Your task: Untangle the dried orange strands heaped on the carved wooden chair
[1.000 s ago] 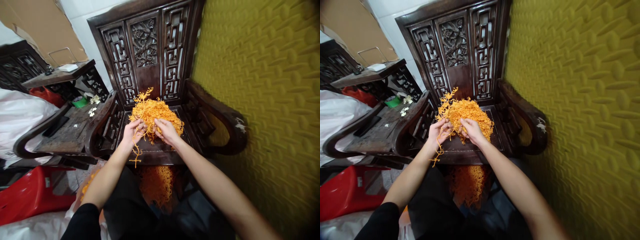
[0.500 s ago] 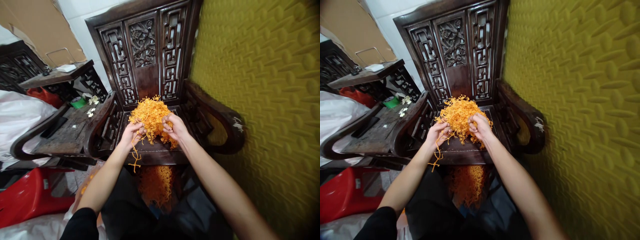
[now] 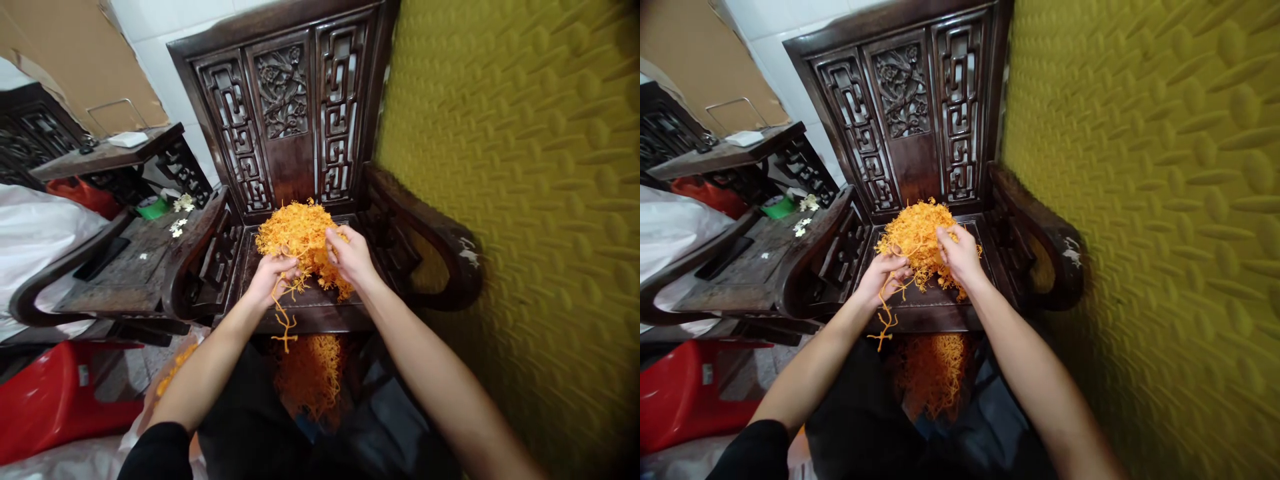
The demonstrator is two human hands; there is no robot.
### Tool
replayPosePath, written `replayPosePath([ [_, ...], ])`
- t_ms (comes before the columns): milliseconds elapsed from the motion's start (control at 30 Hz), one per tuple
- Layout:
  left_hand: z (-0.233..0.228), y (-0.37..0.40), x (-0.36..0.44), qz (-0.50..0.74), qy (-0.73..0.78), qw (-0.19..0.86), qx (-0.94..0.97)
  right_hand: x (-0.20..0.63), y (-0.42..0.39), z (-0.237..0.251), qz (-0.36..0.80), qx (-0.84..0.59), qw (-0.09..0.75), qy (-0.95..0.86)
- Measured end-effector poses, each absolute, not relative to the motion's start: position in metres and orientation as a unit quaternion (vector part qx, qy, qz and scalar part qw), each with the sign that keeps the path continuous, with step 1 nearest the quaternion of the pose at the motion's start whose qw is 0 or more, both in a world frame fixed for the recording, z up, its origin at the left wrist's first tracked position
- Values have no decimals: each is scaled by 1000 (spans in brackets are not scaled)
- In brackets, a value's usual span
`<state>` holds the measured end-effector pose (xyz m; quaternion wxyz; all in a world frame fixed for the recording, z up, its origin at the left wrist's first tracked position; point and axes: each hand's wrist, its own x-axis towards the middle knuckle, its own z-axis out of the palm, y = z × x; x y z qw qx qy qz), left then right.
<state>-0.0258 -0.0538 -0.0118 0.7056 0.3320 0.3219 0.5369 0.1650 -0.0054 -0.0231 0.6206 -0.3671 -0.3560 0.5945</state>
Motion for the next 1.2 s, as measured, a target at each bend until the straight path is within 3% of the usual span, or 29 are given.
replayPosePath([
  [100, -1, -58, -31, 599, 310, 642, 364, 195, 15, -27, 555, -420, 664, -275],
  [200, 4, -59, -44, 605, 334, 601, 402, 215, 22, -30, 557, -473, 629, -266],
  [333, -3, -58, -52, 538, 360, 622, 441, 207, 6, -28, 581, -417, 602, -355],
  [467, -9, -59, -53, 477, 375, 646, 464, 196, -11, -18, 674, -319, 543, -387],
  [700, -16, -61, -44, 432, 397, 653, 479, 178, -16, -19, 690, -399, 509, -327],
  [967, -3, -71, -52, 417, 414, 653, 478, 218, 21, -26, 517, -473, 682, -210],
  [1200, -4, -63, -77, 280, 387, 726, 495, 216, 0, -18, 560, -408, 623, -362],
])
